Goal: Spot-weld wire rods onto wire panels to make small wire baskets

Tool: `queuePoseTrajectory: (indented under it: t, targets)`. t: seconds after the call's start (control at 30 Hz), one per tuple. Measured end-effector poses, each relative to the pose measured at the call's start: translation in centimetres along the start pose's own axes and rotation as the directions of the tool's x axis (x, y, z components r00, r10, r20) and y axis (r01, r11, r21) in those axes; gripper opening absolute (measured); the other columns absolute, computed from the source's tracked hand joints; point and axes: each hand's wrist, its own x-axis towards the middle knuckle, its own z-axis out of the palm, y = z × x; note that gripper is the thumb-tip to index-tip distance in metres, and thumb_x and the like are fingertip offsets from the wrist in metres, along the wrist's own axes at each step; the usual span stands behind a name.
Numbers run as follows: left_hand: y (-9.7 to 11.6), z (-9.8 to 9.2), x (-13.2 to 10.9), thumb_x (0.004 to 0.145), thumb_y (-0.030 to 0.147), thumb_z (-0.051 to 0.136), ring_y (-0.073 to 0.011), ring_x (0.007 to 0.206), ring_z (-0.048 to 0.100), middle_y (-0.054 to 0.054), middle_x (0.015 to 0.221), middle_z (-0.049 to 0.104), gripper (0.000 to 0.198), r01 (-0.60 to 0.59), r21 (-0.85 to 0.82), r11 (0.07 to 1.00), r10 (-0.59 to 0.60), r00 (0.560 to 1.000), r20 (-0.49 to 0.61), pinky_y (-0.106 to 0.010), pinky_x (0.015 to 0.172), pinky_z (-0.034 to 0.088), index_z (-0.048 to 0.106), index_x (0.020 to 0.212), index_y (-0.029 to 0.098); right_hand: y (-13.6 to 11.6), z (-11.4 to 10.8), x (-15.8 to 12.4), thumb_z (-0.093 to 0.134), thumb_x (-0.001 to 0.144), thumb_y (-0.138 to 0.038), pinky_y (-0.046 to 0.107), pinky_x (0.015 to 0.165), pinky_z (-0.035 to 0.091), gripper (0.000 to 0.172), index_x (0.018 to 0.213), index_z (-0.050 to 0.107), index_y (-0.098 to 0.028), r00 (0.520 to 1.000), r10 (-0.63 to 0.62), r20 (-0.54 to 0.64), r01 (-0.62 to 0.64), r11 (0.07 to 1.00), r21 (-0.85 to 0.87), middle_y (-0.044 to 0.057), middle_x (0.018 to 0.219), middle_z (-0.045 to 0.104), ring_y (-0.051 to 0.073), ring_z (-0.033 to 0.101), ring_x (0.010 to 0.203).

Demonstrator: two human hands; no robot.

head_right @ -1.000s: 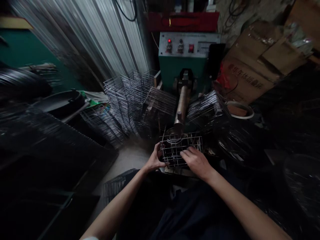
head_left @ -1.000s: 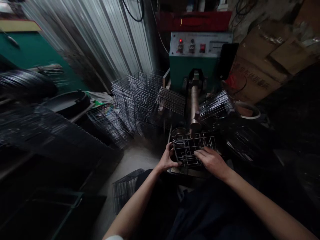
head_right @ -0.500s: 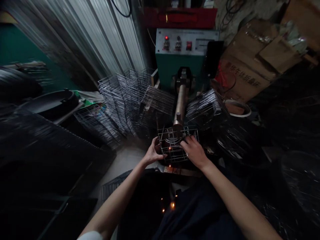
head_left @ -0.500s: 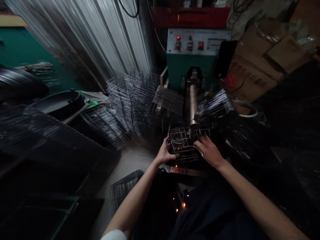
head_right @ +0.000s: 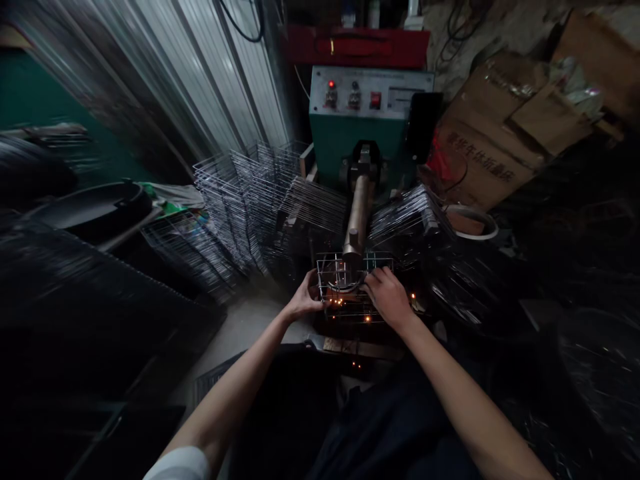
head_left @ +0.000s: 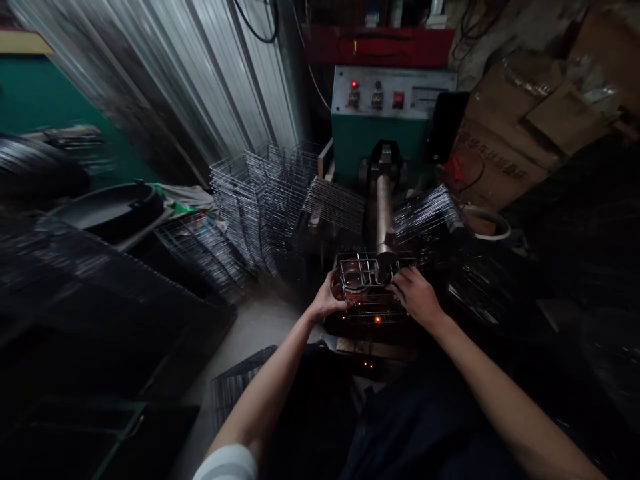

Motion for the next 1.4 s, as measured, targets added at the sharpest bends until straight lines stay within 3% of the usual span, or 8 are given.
queuePoseTrajectory:
  t: [0.4, 0.6, 0.7, 0.83, 0.97, 1.13, 1.2, 1.4]
  targets:
    - [-3.7, -1.4, 1.0, 0.047, 0.022, 0.093, -0.036, 0.147, 0.029, -0.018, 0.159, 0.028, 0.137, -0.003, 0.094, 0.996, -0.007, 0.994, 0.105, -0.056, 0.121, 0.023, 0.01, 0.156, 0.028, -0.7, -2.0, -1.0, 0.047, 0.099, -0.021, 0.039, 0.087, 0.052, 0.022, 0.103, 0.069, -0.022, 0.99, 0.136, 0.024, -0.132, 0.881, 0.453, 0.008, 0.102, 0.067, 0.024, 0.063, 0.099]
    - [-3.8, -2.0, -2.4, 0.049, 0.027, 0.091, -0.0352, 0.139, 0.043, -0.018, 0.154, 0.036, 0.131, 0.013, 0.185, 0.983, -0.023, 0.998, 0.053, -0.056, 0.115, 0.033, 0.014, 0.155, 0.026, -3.8, -4.5, -5.7, 0.064, 0.092, -0.043, 0.03, 0.062, 0.056, 0.023, 0.098, 0.057, -0.023, 0.813, 0.496, 0.305, -0.496, 0.315, 0.809, 0.005, 0.086, 0.07, 0.018, 0.066, 0.068]
    - [-2.3, -2.0, -5.8, 0.05, 0.026, 0.09, -0.035, 0.137, 0.044, -0.013, 0.15, 0.044, 0.12, -0.107, 0.401, 0.91, 0.062, 0.991, 0.122, -0.055, 0.117, 0.031, 0.027, 0.152, 0.029, -4.8, -5.7, -7.6, 0.071, 0.086, -0.047, 0.022, 0.044, 0.046, 0.032, 0.096, 0.054, -0.021, 0.727, 0.465, 0.505, -0.6, 0.074, 0.796, 0.002, 0.074, 0.068, 0.011, 0.057, 0.048]
    - [0.9, 0.7, -8.0, 0.044, 0.029, 0.091, -0.0389, 0.132, 0.047, -0.012, 0.143, 0.05, 0.123, -0.15, 0.651, 0.744, 0.075, 0.987, 0.141, -0.056, 0.111, 0.037, 0.032, 0.151, 0.03, -5.4, -7.3, -7.8, 0.072, 0.086, -0.046, 0.018, 0.035, 0.036, 0.032, 0.096, 0.058, -0.019, 0.705, 0.302, 0.641, -0.662, -0.043, 0.748, -0.001, 0.068, 0.065, 0.007, 0.048, 0.036]
    - [3.7, 5.0, -7.1, 0.037, 0.033, 0.092, -0.0467, 0.124, 0.047, -0.017, 0.134, 0.056, 0.131, -0.145, 0.848, 0.511, 0.065, 0.989, 0.13, -0.063, 0.105, 0.033, 0.029, 0.152, 0.023, -5.6, -8.0, -6.4, 0.065, 0.091, -0.043, 0.029, 0.067, 0.057, 0.029, 0.104, 0.066, -0.018, 0.761, 0.057, 0.646, -0.648, 0.101, 0.755, 0.006, 0.091, 0.073, 0.018, 0.07, 0.074]
    - [5.8, 8.1, -6.5, 0.04, 0.036, 0.091, -0.0453, 0.121, 0.048, -0.018, 0.132, 0.056, 0.129, -0.173, 0.923, 0.345, 0.106, 0.984, 0.144, -0.065, 0.106, 0.024, 0.026, 0.15, 0.025, -5.5, -4.9, -6.0, 0.056, 0.097, -0.024, 0.034, 0.079, 0.052, 0.016, 0.093, 0.072, -0.02, 0.901, 0.014, 0.434, -0.298, 0.745, 0.597, 0.004, 0.088, 0.073, 0.019, 0.067, 0.083]
    - [6.4, 8.5, -6.5, 0.041, 0.038, 0.091, -0.0449, 0.12, 0.048, -0.018, 0.132, 0.056, 0.125, -0.164, 0.924, 0.346, 0.134, 0.983, 0.124, -0.064, 0.105, 0.026, 0.028, 0.148, 0.026, -5.5, -3.2, -6.4, 0.058, 0.094, -0.016, 0.035, 0.08, 0.052, 0.014, 0.098, 0.071, -0.019, 0.943, -0.034, 0.331, -0.12, 0.893, 0.434, 0.006, 0.09, 0.073, 0.022, 0.065, 0.087]
    - [7.5, 8.8, -6.6, 0.047, 0.043, 0.089, -0.0428, 0.124, 0.045, -0.015, 0.133, 0.054, 0.111, -0.166, 0.91, 0.379, 0.228, 0.97, 0.082, -0.058, 0.103, 0.029, 0.034, 0.142, 0.025, -5.6, -1.6, -7.9, 0.051, 0.09, -0.001, 0.043, 0.087, 0.052, 0.039, 0.124, 0.065, -0.011, 0.975, -0.171, 0.138, 0.164, 0.984, 0.064, 0.012, 0.112, 0.073, 0.028, 0.061, 0.102]
